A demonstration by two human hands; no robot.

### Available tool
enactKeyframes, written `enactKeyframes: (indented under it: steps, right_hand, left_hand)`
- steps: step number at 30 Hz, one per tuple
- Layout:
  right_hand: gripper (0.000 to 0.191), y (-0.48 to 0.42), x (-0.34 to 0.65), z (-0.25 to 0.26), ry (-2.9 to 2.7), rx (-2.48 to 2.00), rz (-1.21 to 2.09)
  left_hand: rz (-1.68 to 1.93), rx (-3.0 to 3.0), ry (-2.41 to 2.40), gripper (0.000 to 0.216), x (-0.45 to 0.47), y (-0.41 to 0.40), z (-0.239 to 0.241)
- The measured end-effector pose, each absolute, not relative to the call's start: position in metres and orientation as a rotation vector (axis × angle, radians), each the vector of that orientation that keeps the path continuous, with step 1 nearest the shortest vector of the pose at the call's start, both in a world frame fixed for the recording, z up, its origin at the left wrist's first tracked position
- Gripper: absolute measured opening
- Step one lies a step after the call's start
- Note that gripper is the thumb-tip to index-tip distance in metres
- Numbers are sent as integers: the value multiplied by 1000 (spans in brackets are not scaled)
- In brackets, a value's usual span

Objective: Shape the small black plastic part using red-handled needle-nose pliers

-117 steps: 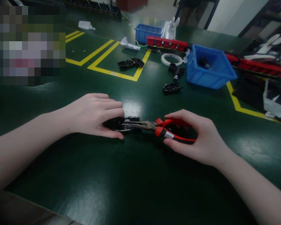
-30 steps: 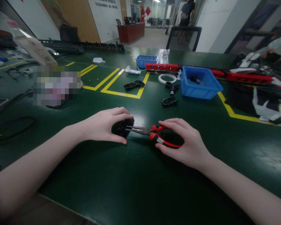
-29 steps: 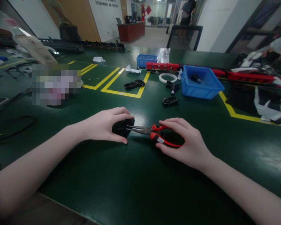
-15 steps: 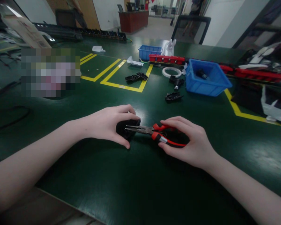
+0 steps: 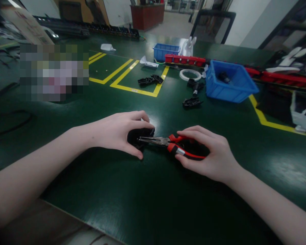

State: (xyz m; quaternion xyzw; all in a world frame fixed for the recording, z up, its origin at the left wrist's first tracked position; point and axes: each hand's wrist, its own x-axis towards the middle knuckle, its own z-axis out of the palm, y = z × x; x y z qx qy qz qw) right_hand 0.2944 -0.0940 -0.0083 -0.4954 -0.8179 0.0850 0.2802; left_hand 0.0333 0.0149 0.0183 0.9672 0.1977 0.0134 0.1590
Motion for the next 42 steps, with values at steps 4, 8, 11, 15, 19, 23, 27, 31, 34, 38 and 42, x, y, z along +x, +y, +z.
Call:
enactKeyframes:
  steps: [4, 8, 11, 15, 19, 23, 27, 31, 34, 38, 42]
  right_hand:
    - [40, -94, 294, -8, -2199, -1330, 247]
    - [36, -94, 293, -7, -2201, -1332, 258]
    - [36, -94, 294, -6, -2199, -1343, 271]
    - [37, -93, 297, -6, -2226, -1334, 262]
    - [39, -93, 299, -6, -2274, -1291, 221]
    - [39, -92, 300, -7, -2261, -1303, 246]
    - [38, -93, 301, -7, -2253, -1341, 300]
    - [38, -93, 301, -7, -2258, -1332, 287]
    - [39, -93, 301, -6, -2295, -1312, 224]
    - [39, -94, 303, -2, -2363, -1285, 145]
    - [38, -95, 303, 6, -2490, -1308, 125]
  left_hand:
    - [30, 2776, 570, 69, 33, 15, 18]
    - [23, 2775, 571, 68, 33, 15, 18]
    - [18, 2775, 575, 69, 33, 15, 18]
    - [37, 2778, 564, 70, 33, 16, 17]
    - [44, 2768, 553, 71, 33, 17, 16]
    - [72, 2774, 537, 72, 32, 17, 14]
    - [72, 2777, 542, 72, 32, 17, 14]
    - [69, 2767, 540, 71, 32, 16, 15]
    - [65, 2748, 534, 70, 32, 17, 15]
    - [79, 2747, 513, 71, 33, 17, 15]
    - [76, 2764, 494, 69, 34, 17, 15]
